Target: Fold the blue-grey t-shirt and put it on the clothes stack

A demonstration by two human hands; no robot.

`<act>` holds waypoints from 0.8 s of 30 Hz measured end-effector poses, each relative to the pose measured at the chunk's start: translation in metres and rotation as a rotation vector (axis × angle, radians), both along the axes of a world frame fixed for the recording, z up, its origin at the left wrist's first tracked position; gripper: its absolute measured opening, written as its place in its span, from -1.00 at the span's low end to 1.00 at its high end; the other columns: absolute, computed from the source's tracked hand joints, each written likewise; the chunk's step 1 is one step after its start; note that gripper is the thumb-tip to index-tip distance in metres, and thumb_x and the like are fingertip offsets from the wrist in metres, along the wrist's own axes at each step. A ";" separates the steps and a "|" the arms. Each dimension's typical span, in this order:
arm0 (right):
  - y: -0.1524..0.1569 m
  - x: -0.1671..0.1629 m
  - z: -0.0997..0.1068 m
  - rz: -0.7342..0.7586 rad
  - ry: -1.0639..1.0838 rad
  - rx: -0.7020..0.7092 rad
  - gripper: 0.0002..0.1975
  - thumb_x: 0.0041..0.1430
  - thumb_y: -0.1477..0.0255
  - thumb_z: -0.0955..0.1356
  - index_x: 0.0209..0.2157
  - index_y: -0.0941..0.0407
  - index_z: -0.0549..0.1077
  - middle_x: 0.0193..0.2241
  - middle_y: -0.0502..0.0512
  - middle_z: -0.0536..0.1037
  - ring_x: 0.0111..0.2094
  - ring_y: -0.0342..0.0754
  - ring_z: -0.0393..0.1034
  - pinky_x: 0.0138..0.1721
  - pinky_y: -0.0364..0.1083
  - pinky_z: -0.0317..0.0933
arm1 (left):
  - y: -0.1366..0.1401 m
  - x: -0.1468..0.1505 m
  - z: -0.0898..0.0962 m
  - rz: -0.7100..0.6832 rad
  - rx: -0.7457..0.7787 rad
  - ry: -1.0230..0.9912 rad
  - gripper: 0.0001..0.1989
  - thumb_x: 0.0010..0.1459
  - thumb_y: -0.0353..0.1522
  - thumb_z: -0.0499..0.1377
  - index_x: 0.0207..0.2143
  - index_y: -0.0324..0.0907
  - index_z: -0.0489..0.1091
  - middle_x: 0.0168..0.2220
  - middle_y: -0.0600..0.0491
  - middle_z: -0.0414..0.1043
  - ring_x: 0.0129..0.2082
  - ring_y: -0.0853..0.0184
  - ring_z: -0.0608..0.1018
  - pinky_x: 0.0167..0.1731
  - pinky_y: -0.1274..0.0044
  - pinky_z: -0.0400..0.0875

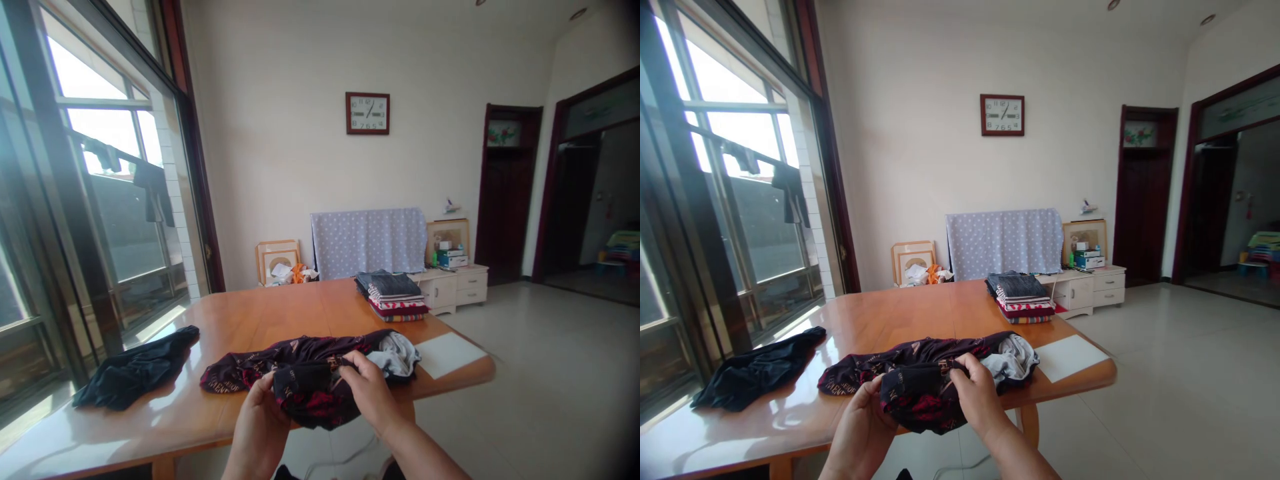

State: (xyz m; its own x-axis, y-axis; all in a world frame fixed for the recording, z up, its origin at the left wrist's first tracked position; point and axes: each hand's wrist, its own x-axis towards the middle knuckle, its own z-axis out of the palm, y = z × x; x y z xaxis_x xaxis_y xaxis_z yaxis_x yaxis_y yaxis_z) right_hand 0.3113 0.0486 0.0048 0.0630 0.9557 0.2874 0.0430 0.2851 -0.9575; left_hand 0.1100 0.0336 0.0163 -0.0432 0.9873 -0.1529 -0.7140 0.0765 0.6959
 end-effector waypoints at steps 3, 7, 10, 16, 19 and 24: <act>0.001 0.001 0.004 0.067 0.357 -0.060 -0.86 0.14 0.28 0.37 -0.35 0.06 0.50 -0.45 -0.07 0.53 -0.36 -0.05 0.36 -0.28 -0.11 0.21 | 0.005 -0.002 -0.011 0.040 0.013 0.134 -0.90 0.11 -0.35 0.24 -0.30 -0.19 0.44 -0.37 0.06 0.54 -0.43 0.33 0.57 -0.42 0.54 0.45; 0.005 -0.002 0.006 0.085 0.587 -0.087 -0.83 0.05 0.28 0.46 -0.37 0.06 0.49 -0.51 -0.11 0.47 -0.41 -0.09 0.30 -0.30 -0.13 0.19 | 0.000 0.001 -0.018 0.219 0.200 0.530 -0.68 0.10 -0.11 0.31 -0.25 -0.15 0.45 -0.27 0.08 0.49 -0.24 0.29 0.53 -0.26 0.54 0.40; 0.004 -0.005 0.007 0.066 0.583 -0.105 -0.77 0.01 0.22 0.50 -0.39 0.07 0.53 -0.50 -0.09 0.49 -0.36 -0.07 0.34 -0.22 -0.12 0.22 | -0.009 0.008 -0.014 0.226 0.329 0.792 -0.63 0.14 -0.04 0.28 -0.18 -0.12 0.48 -0.21 0.05 0.51 -0.15 0.24 0.51 -0.12 0.49 0.37; 0.000 -0.010 0.013 0.055 0.585 -0.110 -0.71 -0.04 0.15 0.53 -0.41 0.05 0.55 -0.37 -0.04 0.59 -0.22 -0.01 0.40 -0.13 -0.10 0.23 | -0.007 0.021 -0.026 0.039 0.484 1.044 -0.67 0.08 -0.12 0.32 -0.20 -0.14 0.52 -0.23 -0.02 0.54 -0.17 0.16 0.52 -0.15 0.44 0.39; 0.000 -0.009 0.013 0.038 0.537 -0.102 -0.69 -0.04 0.12 0.52 -0.43 0.06 0.53 -0.38 -0.02 0.59 -0.25 -0.01 0.40 -0.17 -0.10 0.23 | -0.002 0.018 -0.031 0.024 0.408 1.000 -0.73 0.11 -0.12 0.26 -0.37 -0.15 0.47 -0.44 0.08 0.44 -0.39 0.27 0.45 -0.35 0.51 0.33; 0.002 -0.002 0.007 0.046 0.451 -0.073 -0.67 0.05 0.09 0.48 -0.43 0.07 0.49 -0.45 -0.07 0.52 -0.32 -0.05 0.33 -0.23 -0.11 0.19 | -0.006 0.005 -0.011 0.070 0.285 0.653 -0.72 0.04 -0.14 0.34 -0.42 -0.15 0.46 -0.41 0.10 0.46 -0.36 0.31 0.45 -0.30 0.54 0.33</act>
State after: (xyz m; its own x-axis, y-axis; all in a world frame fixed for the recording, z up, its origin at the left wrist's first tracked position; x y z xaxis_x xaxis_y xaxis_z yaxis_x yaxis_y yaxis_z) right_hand 0.3089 0.0505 0.0122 0.1232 0.9772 0.1730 -0.3943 0.2082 -0.8951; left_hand 0.1155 0.0272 0.0049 -0.1026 0.9766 0.1889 -0.1418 -0.2024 0.9690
